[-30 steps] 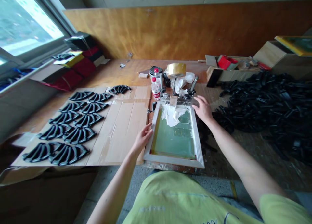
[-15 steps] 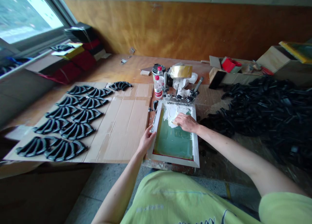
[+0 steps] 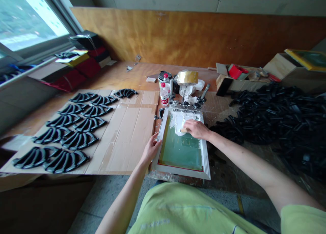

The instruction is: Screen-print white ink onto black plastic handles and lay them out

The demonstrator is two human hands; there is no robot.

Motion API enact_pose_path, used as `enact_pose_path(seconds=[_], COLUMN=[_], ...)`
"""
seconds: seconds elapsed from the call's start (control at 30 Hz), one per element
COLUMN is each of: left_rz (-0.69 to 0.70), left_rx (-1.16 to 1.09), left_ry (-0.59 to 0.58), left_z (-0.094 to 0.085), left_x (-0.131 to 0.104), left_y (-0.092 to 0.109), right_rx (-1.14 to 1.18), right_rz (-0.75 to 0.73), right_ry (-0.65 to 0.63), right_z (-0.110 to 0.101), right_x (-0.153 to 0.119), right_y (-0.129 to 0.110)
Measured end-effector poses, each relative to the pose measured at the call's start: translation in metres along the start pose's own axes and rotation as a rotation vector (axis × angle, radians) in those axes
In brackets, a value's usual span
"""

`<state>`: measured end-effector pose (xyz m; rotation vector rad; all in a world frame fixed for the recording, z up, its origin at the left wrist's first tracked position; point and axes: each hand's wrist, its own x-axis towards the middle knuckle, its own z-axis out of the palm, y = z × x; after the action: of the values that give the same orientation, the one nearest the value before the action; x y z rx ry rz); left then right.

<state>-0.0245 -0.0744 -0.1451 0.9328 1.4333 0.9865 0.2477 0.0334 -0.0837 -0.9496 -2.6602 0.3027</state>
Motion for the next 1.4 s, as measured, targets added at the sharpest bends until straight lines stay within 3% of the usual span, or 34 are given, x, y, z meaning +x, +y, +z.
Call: enact_pose_path(seconds=[0.13,0.23,0.33,0.43,0.47,0.53,0.6,0.67,0.77,0.83,0.93,0.97,1.03,1.13,1.2,1.3,1.33,1.4], left_rz=[-0.028,-0.030,0.094,0.275,0.294,0.268,0.245,0.189,-0.103,-0.280,-0.319,-0.305,-0.279,-0.358,-0.429,-0.484,-0.482,-0.415], left_rx=[-0.036,-0.084,-0.195,-0.337,-0.363,-0.403,-0.467,-0.484,-0.343,-0.291,-0.258,-0.191,0.024,0.403,0.653,0.870,0.904,0.954], left_ry=[-0.037,-0.065,-0.041,-0.039,-0.046,-0.046,0.016,0.062,-0.116,-0.248,-0.192,-0.131,0.018,0.167,0.152,0.083,0.073,0.078], left_z=[-0.004,-0.007,-0.002,0.011,0.016,0.024,0.033,0.044,0.064,0.072,0.057,0.043,0.004,-0.061,-0.091,-0.113,-0.116,-0.118], left_x=[-0.013,-0.021,-0.017,-0.002,0.004,0.013,0.015,0.009,-0.014,-0.029,-0.032,-0.028,-0.012,0.010,0.017,0.016,0.014,0.013], left_y=[0.034,0.072,0.112,0.150,0.159,0.170,0.163,0.140,0.088,0.057,0.025,0.017,0.001,-0.021,-0.034,-0.044,-0.044,-0.036], right_rx=[0.021,-0.043,-0.022,0.025,0.051,0.124,0.161,0.120,0.031,0.018,0.063,0.073,0.038,-0.124,-0.120,0.028,0.073,0.169], right_rz=[0.258,0.419,0.655,0.919,0.933,0.796,0.583,0.458,0.492,0.426,0.142,0.120,0.299,0.880,1.150,1.314,1.336,1.335], right_ry=[0.103,0.226,0.426,0.490,0.467,0.374,0.252,0.157,0.186,0.227,0.150,0.133,0.171,0.306,0.266,0.132,0.142,0.286], right_z=[-0.023,-0.044,-0.057,-0.041,-0.028,0.002,0.029,0.045,0.050,0.050,0.053,0.054,0.051,0.041,0.038,0.041,0.042,0.043], right_x=[0.048,0.058,0.024,-0.026,-0.039,-0.054,-0.055,-0.048,-0.035,-0.031,-0.042,-0.050,-0.076,-0.121,-0.146,-0.165,-0.167,-0.162], right_y=[0.022,0.047,0.075,0.086,0.083,0.070,0.050,0.027,-0.019,-0.055,-0.087,-0.085,-0.057,0.016,0.058,0.088,0.090,0.087])
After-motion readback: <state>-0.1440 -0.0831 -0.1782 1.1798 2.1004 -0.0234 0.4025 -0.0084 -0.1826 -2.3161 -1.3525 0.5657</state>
